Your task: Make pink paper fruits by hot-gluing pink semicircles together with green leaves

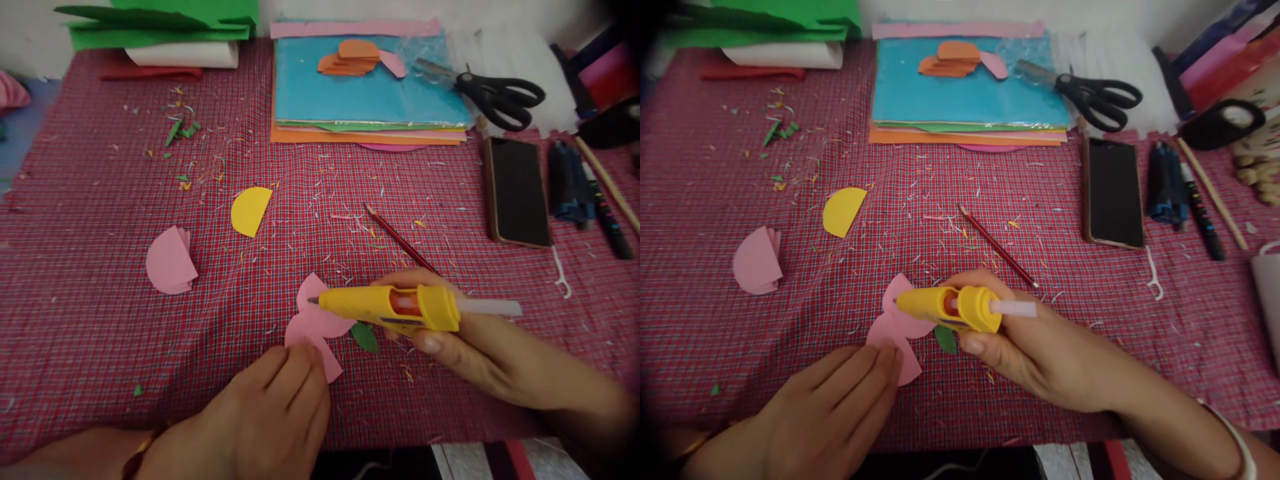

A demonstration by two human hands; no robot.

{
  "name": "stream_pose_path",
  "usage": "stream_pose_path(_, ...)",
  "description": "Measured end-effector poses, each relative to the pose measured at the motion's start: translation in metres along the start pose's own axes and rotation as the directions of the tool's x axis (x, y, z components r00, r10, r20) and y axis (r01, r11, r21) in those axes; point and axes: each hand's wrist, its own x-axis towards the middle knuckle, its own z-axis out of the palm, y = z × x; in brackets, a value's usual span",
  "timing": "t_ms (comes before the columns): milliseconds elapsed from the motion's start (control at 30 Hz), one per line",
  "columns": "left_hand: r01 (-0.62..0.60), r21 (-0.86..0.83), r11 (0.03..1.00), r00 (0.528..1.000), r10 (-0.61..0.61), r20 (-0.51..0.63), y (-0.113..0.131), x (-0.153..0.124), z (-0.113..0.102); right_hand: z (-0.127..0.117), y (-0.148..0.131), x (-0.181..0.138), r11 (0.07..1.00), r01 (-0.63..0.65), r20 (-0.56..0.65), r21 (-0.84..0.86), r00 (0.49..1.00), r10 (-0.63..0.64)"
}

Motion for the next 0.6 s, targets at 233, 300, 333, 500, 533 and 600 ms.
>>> stream_pose_path(233,0.037,0.016,0.999,0.999,-0.036,-0.011,0.003,-0.002,0.005,-0.001,-0.002,-0.002,0.998,-0.032,0.068,0.047,0.997,0.029)
stream_pose_path(300,0.027,0.021,0.999,1.000,-0.027,0.006,0.003,-0.002,0.004,-0.003,-0.002,-0.003,0.999,-0.036,0.077,0.037,0.997,0.033)
stream_pose_path(333,0.029,0.020,0.999,1.000,-0.029,0.002,0.003,-0.001,0.003,-0.004,-0.001,-0.004,0.999,-0.030,0.075,0.028,0.997,0.028)
stream_pose_path(500,0.021,0.018,1.000,1.000,-0.021,-0.003,0.001,-0.002,0.002,-0.007,0.002,-0.013,0.999,-0.033,-0.002,-0.023,0.999,0.033)
stream_pose_path(533,0.017,0.018,1.000,1.000,-0.017,0.006,0.001,-0.002,0.002,-0.007,0.003,-0.015,0.999,-0.043,-0.030,-0.031,0.999,0.042)
stream_pose_path(600,0.026,0.012,1.000,1.000,-0.026,0.002,-0.001,-0.002,0.003,-0.008,0.007,-0.021,0.998,-0.057,-0.113,-0.030,0.992,0.054)
